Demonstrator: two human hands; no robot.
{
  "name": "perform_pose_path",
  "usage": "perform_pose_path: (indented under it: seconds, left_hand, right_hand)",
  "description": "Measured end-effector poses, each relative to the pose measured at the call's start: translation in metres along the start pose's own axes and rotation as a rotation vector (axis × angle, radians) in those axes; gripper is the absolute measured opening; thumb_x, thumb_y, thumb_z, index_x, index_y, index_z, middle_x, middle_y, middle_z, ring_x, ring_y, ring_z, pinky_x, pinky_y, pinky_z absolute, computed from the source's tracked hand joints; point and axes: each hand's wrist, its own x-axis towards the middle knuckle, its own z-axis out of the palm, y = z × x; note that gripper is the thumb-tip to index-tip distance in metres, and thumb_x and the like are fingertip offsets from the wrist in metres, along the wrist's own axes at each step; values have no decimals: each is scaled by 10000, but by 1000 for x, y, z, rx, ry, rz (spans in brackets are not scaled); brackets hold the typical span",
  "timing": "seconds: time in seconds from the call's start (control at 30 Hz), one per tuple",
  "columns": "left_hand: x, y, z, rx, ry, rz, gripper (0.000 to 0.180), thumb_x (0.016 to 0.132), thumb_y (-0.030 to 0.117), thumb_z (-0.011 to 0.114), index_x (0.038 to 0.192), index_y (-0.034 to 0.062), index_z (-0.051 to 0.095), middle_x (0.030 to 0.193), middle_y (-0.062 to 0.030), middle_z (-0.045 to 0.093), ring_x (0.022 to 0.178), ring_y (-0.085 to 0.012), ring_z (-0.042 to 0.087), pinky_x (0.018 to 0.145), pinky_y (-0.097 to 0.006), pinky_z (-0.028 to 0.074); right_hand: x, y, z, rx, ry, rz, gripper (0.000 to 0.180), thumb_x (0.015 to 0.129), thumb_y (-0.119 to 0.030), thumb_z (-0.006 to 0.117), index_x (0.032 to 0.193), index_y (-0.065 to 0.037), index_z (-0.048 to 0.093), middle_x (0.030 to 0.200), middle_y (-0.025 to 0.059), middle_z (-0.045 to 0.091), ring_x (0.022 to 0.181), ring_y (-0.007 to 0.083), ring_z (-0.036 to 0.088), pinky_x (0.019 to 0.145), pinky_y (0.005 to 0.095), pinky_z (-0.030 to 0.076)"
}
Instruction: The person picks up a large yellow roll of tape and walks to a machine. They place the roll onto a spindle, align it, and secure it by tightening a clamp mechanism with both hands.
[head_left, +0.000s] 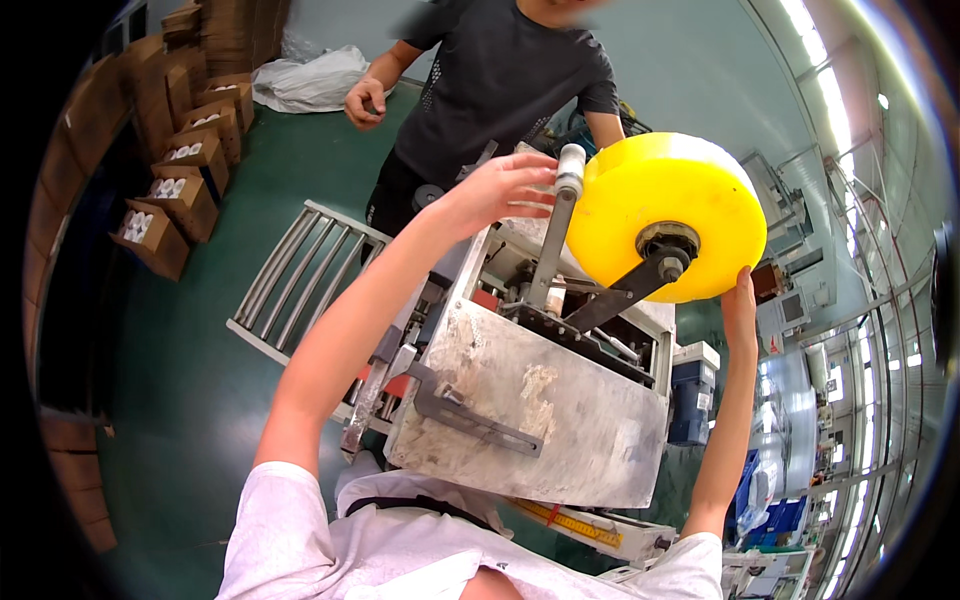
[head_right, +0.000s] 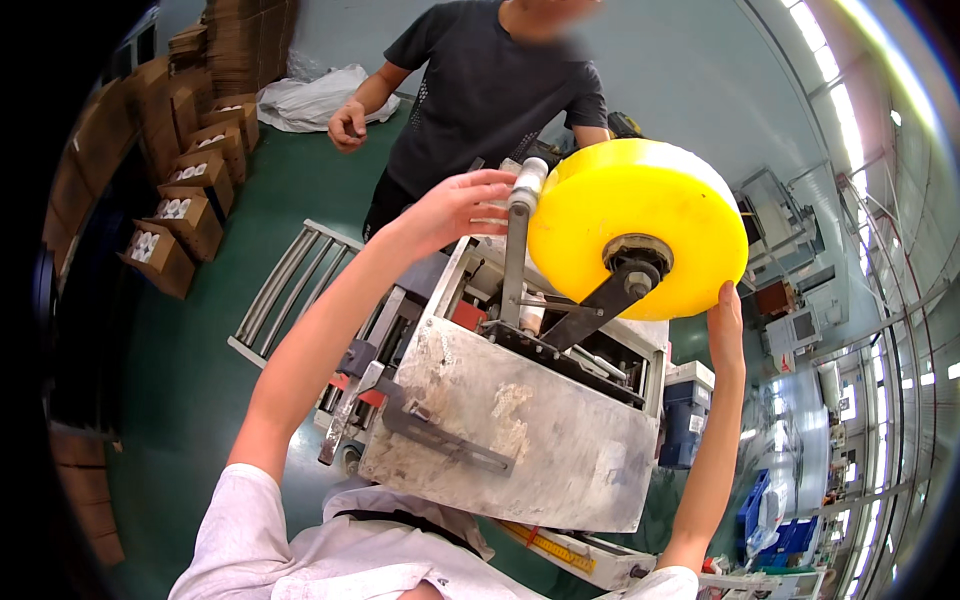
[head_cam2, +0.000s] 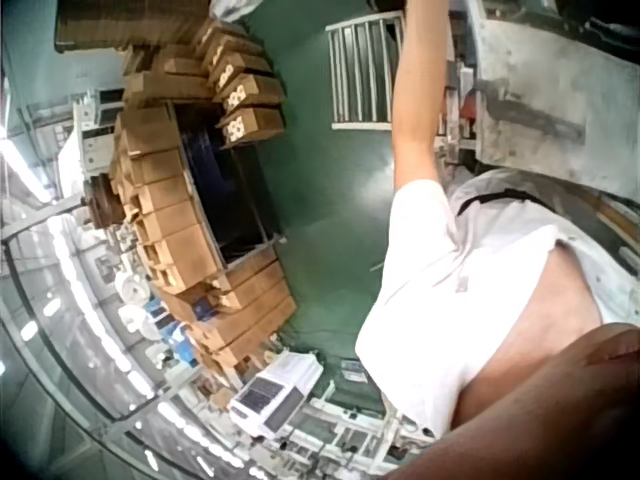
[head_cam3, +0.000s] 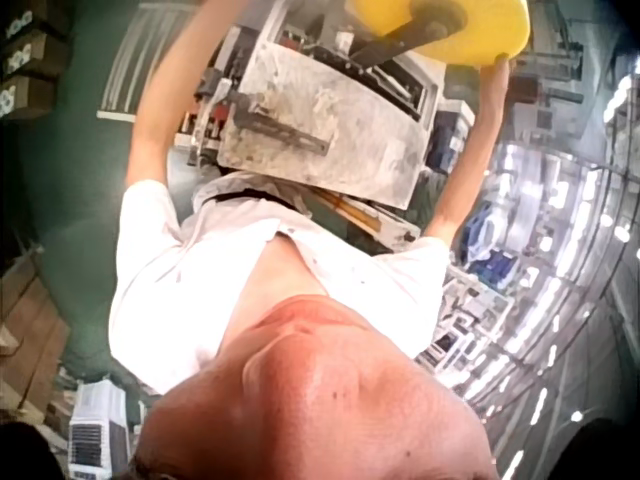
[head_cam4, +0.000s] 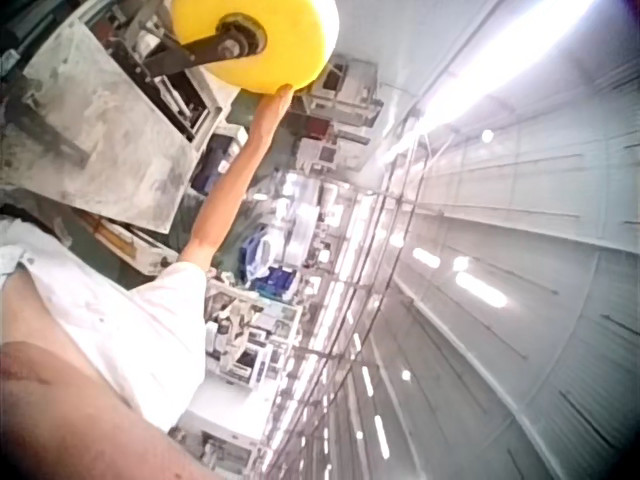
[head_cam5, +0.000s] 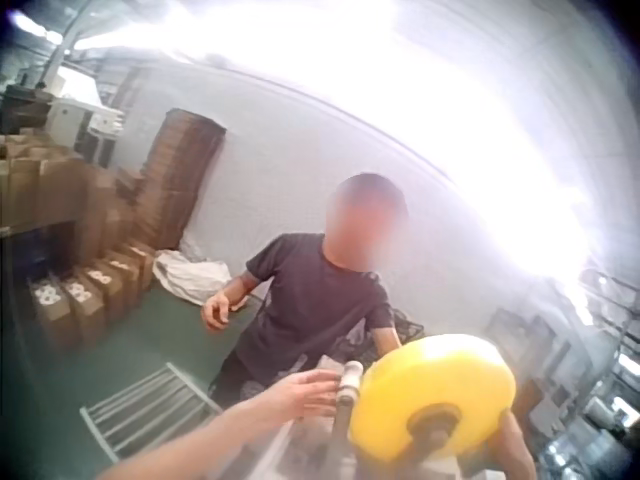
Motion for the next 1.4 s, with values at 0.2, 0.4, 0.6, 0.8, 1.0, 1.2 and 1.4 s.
perform_pose_path:
  seconds: [0.2, 0.4, 0.6, 0.8, 1.0, 1.2, 1.4]
  left_hand:
    - [9, 19, 4, 286, 133, 117, 339, 987, 212, 577, 1285, 52, 551, 1238, -77, 635, 1119, -156, 612, 968, -329, 496]
    - [30, 55, 20, 726, 49, 382, 448, 967, 319, 622, 1299, 21, 591, 1285, -79, 627, 1200, -163, 571, 1051, -314, 421]
    - [52, 72, 63, 1013, -75, 550, 783, 814, 565, 720, 1299, -33, 579, 1287, -194, 618, 1222, -278, 582, 1037, -396, 458]
    - [69, 93, 106, 1204, -128, 588, 599, 786, 421, 805, 1198, 11, 660, 1069, -147, 715, 988, -229, 681, 958, -341, 508]
    - [74, 94, 106, 1153, -136, 603, 502, 807, 351, 802, 1153, 3, 695, 1047, -125, 724, 932, -193, 691, 914, -321, 529]
    - [76, 99, 107, 1120, -153, 583, 469, 787, 372, 812, 1111, 42, 733, 994, -130, 735, 922, -222, 712, 890, -319, 544]
    - [65, 101, 109, 1178, -151, 545, 416, 866, 303, 752, 1183, 38, 699, 1033, -116, 726, 938, -189, 700, 894, -307, 550]
  right_hand:
    - [-13, 23, -34, -200, -137, 131, 631, 1020, -497, 456, 1471, -61, 387, 1454, 38, 470, 1332, 182, 449, 1108, 402, 342]
    - [-15, -38, 17, -143, 42, -77, 620, 1006, -402, 537, 1479, -40, 366, 1432, 79, 501, 1312, 174, 468, 1092, 338, 349]
    - [-17, -61, 37, -204, 69, -111, 593, 911, -277, 701, 1401, -43, 463, 1298, 73, 611, 1215, 166, 554, 1072, 320, 375]
    - [-17, -60, 34, -208, 89, -120, 573, 905, -252, 713, 1387, -50, 478, 1263, 78, 633, 1187, 166, 575, 1057, 335, 402]
    - [-16, -56, 29, -210, 30, -111, 560, 914, -222, 707, 1388, -46, 465, 1238, 82, 644, 1161, 154, 586, 1045, 334, 417]
    - [-19, -55, 27, -179, 20, -93, 528, 910, -226, 706, 1353, -44, 483, 1256, 59, 632, 1175, 142, 570, 1064, 311, 382]
    - [-19, -47, 21, -214, 29, -112, 559, 912, -219, 707, 1377, -31, 460, 1227, 106, 651, 1134, 159, 600, 1035, 331, 429]
